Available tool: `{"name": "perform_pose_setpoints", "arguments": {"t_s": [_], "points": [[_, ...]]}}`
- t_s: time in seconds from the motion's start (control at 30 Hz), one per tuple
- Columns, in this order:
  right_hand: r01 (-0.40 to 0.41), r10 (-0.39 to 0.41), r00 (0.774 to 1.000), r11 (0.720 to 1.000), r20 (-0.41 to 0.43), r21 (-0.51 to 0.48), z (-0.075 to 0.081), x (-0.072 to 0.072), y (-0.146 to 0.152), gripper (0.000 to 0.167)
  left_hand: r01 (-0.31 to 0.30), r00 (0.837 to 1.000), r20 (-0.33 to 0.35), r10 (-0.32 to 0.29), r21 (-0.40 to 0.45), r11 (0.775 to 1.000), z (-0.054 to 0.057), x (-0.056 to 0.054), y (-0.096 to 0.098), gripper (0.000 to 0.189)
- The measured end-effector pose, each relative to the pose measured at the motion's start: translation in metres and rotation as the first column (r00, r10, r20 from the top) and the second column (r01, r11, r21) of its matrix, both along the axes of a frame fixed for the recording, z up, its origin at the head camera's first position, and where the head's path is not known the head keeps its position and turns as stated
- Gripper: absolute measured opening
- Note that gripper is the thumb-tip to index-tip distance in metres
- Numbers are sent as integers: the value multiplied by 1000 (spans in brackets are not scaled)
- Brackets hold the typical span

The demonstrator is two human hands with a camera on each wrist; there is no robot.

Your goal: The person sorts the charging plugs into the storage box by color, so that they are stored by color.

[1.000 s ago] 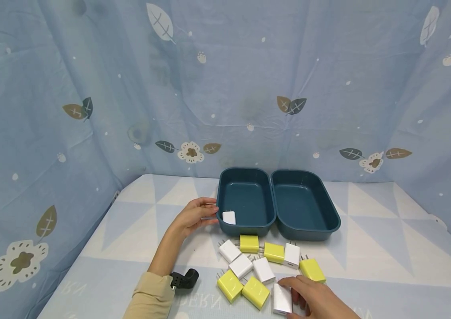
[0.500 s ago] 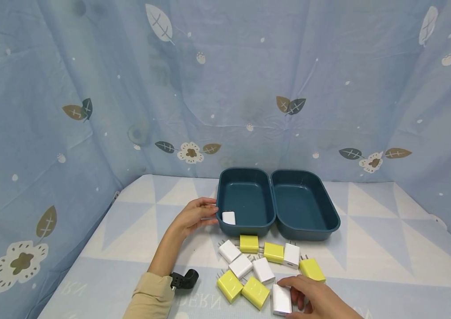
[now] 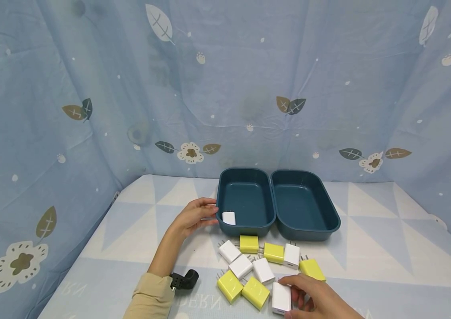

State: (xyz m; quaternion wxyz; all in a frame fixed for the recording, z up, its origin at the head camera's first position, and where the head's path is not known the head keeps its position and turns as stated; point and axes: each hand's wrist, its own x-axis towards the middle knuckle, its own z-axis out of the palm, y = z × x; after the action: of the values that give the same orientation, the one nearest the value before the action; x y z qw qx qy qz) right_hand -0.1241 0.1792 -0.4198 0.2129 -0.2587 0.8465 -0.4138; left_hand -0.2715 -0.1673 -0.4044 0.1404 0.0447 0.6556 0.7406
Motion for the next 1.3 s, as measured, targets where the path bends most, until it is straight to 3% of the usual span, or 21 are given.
{"name": "perform_pose_setpoints", "arguments": {"t_s": [0.83, 1.1, 1.3], "points": [[7, -5, 1000, 986, 14, -166, 7, 0, 0, 52, -2, 1000, -2, 2, 3, 1000, 1, 1, 1, 40], [47, -44, 999, 988, 25, -144, 13, -2, -4, 52, -2, 1000, -6, 2, 6, 1000, -1, 0, 0, 40], [34, -44, 997, 987, -60, -156, 17, -6, -5, 54, 3, 1000, -11, -3, 2, 1000, -1, 0, 0, 40]]}}
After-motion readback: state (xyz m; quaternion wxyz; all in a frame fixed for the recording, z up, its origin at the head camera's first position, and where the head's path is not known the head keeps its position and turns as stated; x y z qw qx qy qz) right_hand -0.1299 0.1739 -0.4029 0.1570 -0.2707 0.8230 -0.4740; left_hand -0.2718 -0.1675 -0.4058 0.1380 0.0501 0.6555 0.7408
